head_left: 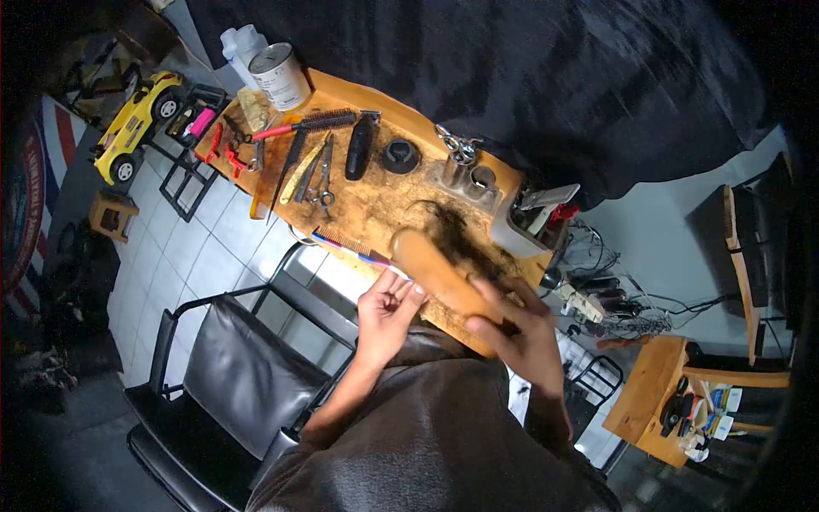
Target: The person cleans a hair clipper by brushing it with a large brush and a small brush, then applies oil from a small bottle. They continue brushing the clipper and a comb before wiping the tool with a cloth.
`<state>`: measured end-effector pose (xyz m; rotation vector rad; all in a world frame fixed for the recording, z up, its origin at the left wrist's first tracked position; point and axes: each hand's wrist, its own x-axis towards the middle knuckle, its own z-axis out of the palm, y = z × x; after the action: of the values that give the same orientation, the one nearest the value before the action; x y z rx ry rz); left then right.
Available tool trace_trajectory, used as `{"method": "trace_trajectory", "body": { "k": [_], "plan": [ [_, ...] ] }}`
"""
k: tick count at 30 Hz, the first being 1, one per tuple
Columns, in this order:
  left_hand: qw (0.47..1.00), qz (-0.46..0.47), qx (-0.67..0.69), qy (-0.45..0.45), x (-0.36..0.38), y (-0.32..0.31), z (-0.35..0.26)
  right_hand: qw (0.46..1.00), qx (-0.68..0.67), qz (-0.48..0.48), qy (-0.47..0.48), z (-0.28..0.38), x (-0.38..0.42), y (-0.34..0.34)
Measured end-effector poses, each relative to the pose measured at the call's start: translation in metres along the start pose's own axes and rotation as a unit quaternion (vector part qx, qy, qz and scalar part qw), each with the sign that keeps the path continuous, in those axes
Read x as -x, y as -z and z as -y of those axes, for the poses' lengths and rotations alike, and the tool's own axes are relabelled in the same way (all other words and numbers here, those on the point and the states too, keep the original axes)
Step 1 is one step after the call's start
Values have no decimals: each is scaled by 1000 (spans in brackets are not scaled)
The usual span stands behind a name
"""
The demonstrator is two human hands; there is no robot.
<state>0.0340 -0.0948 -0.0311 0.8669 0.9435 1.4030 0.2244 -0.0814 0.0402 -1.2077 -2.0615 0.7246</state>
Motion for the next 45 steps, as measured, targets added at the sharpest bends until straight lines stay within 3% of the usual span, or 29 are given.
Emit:
{"method": "trace_trajectory", "body": {
  "k": [2, 5, 7, 9, 13, 15, 17, 20, 23, 24, 27, 30, 32, 35, 38, 41, 42, 43, 45],
  "plan": [
    [996, 22, -86, 1, 4, 0, -1, 998, -35, 25, -47, 8, 4, -5],
    [982, 39, -180, 44, 9, -2, 7, 995, 30, 0, -100, 13, -2, -15],
    [967, 44, -236, 83, 8, -6, 5, 993, 76, -39, -84, 6, -10, -20],
    [995, 39, -92, 30, 11, -23, 6, 984, 129, -73, -95, -4, -20, -24],
    [995, 51, -81, 40, 3, -16, 3, 989, 9, -81, -120, -17, -18, -11],
    [993, 38, -88, 64, 0, -12, -5, 992, -54, -60, -97, -11, -12, -1],
    [994, 5, 66, 90, -2, -6, 5, 991, -111, -19, -77, -12, -8, 4],
    [983, -28, 155, 98, -5, -15, -13, 974, -188, 84, -99, -11, 8, 1],
    [998, -13, 11, 60, -1, -7, 1, 975, -160, 98, -120, -12, 11, -13],
    [989, 36, -121, 82, 3, 2, -1, 973, -154, 94, -142, -10, 9, -14],
    [995, 9, -57, 85, 3, 1, -4, 976, -112, 110, -149, -7, 0, -7],
    [994, -38, 50, 93, -5, 0, -10, 945, -236, 98, -202, 3, -8, -13],
    [988, -35, 128, 75, -9, 8, -12, 922, -322, 31, -212, -2, -1, -23],
    [986, -93, 119, 70, -16, -3, -29, 927, -323, 2, -192, -16, 9, -30],
    [994, -24, 65, 84, -10, 8, -21, 950, -262, 56, -160, -17, 15, -27],
    [992, -24, 5, 125, -1, -13, -14, 939, -282, 29, -193, -8, 9, -31],
    [990, 19, -68, 119, 1, -13, -13, 929, -303, 22, -213, -9, 6, -32],
    [982, 62, -141, 111, 2, -12, -12, 937, -288, 0, -197, -12, 3, -35],
    [975, 90, -163, 119, 6, -16, -11, 951, -258, -42, -165, -18, -3, -41]
  ]
}}
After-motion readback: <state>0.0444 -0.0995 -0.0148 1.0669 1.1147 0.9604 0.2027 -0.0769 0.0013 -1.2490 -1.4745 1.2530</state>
